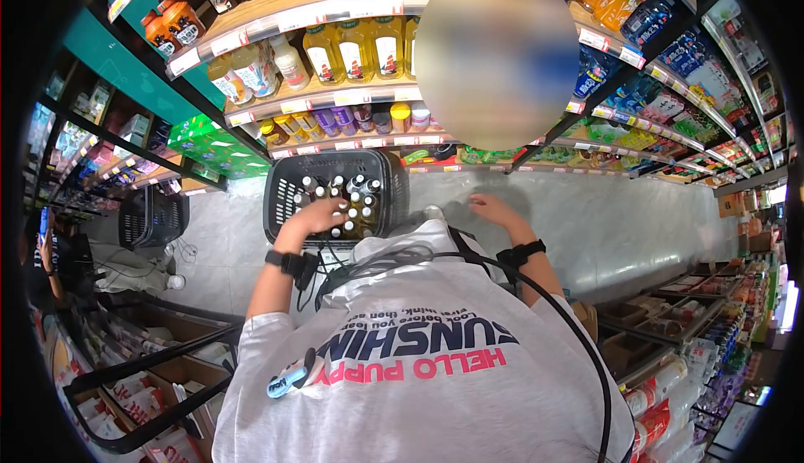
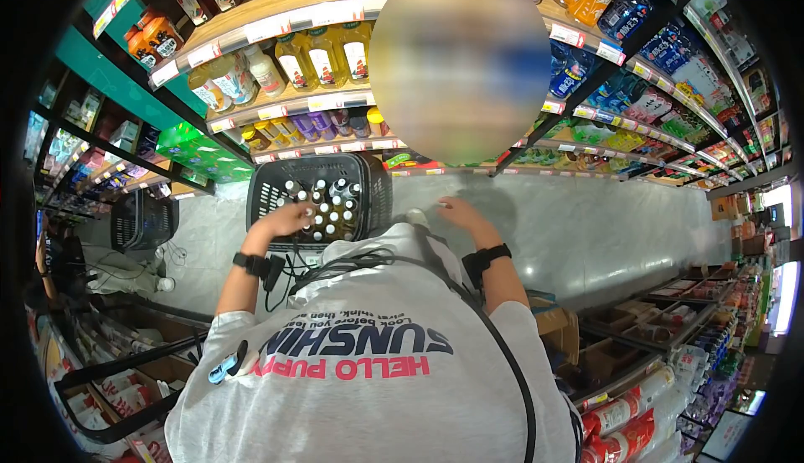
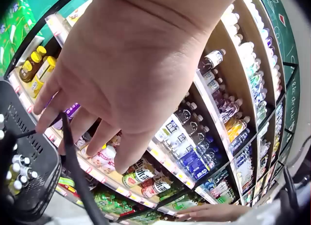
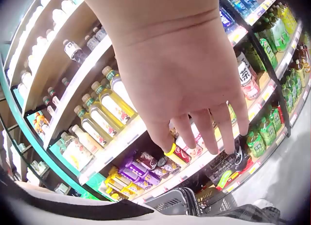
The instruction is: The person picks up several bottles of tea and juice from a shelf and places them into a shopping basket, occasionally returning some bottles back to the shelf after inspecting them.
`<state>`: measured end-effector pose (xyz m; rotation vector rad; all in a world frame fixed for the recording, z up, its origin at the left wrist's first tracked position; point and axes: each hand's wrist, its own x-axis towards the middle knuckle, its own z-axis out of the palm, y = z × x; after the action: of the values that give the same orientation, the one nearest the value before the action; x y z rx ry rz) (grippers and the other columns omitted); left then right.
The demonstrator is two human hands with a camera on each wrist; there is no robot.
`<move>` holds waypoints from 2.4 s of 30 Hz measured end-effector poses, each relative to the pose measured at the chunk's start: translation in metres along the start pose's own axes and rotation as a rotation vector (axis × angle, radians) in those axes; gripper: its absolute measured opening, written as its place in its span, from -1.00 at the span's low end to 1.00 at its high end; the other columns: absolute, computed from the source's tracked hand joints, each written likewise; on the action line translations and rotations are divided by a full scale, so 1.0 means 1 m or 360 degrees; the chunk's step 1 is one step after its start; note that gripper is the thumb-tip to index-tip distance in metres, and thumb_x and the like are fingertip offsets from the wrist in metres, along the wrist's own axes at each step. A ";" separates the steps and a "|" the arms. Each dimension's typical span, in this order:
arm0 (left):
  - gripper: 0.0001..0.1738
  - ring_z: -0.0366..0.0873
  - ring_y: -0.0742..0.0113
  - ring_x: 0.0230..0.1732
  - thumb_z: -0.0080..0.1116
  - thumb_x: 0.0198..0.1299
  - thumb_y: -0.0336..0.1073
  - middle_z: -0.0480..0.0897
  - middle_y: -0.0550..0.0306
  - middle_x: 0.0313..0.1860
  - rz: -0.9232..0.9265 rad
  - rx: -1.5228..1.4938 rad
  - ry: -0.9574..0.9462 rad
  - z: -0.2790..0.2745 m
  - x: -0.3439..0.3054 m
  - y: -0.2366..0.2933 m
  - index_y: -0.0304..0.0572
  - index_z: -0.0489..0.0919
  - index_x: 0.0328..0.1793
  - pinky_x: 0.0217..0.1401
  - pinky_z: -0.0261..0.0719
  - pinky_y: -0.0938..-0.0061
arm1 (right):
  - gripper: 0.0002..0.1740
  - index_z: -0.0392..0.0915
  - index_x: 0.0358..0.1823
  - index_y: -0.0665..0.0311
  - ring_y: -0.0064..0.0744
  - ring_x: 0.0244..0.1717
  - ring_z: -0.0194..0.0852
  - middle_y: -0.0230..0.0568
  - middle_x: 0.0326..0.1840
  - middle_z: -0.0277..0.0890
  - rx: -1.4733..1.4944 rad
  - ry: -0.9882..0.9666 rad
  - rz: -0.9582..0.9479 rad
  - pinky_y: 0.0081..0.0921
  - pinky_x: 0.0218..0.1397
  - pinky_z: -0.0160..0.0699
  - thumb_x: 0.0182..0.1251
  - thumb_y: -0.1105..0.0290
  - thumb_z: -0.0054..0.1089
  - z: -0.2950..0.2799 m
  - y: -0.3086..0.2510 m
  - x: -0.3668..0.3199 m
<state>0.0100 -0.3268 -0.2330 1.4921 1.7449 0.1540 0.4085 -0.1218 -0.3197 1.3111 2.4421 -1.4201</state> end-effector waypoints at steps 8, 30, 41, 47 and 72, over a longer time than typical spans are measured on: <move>-0.41 0.53 -0.17 -0.06 0.07 0.15 0.02 0.59 -0.25 -0.09 0.0070 0.0227 0.0239 0.042 -0.036 0.031 -0.21 0.42 0.21 0.02 0.46 0.16 | -0.47 0.45 0.12 0.25 -0.14 0.00 0.49 0.00 -0.01 0.53 -0.0309 -0.0095 -0.0132 -0.34 0.05 0.44 0.19 0.10 0.14 0.007 -0.037 -0.005; -0.55 0.56 -0.08 -0.11 0.10 0.14 -0.06 0.63 -0.14 -0.22 -0.0102 0.0171 0.0455 0.024 -0.061 0.016 -0.18 0.52 0.06 -0.05 0.46 0.13 | -0.45 0.42 0.15 0.24 0.02 0.12 0.39 0.01 0.11 0.45 -0.0713 -0.0247 -0.0263 -0.20 0.19 0.34 0.20 0.08 0.08 0.006 -0.078 0.007; -0.68 0.61 0.02 -0.30 0.20 0.05 -0.12 0.65 -0.09 -0.37 0.0320 -0.0223 -0.0253 -0.014 -0.088 0.061 -0.26 0.66 -0.28 -0.23 0.51 0.35 | -0.46 0.42 0.16 0.19 -0.04 0.16 0.36 -0.07 0.16 0.42 -0.0544 -0.0071 -0.0134 -0.21 0.21 0.33 0.21 0.06 0.07 0.008 -0.064 -0.005; -0.74 0.62 0.05 -0.23 0.18 -0.03 -0.31 0.65 -0.07 -0.31 0.0526 0.0013 -0.0572 -0.026 -0.068 0.097 -0.30 0.63 -0.21 -0.19 0.53 0.37 | -0.50 0.46 0.06 0.17 0.04 -0.04 0.47 -0.02 -0.09 0.54 -0.0431 0.0226 -0.0256 -0.11 0.00 0.43 0.15 0.06 0.11 0.013 -0.062 -0.021; -0.76 0.55 0.05 -0.25 0.28 0.01 -0.33 0.59 -0.03 -0.33 0.1044 0.0324 -0.0927 0.070 0.072 0.409 -0.31 0.55 -0.25 -0.18 0.46 0.37 | -0.58 0.45 0.09 0.14 -0.03 -0.13 0.53 -0.03 -0.13 0.56 0.0406 0.0631 -0.0811 -0.25 -0.09 0.47 0.24 0.16 0.10 -0.200 -0.029 -0.133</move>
<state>0.3726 -0.1726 -0.0825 1.9719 0.7961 -0.1229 0.5475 -0.0694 -0.1291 1.1476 3.1158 -1.7722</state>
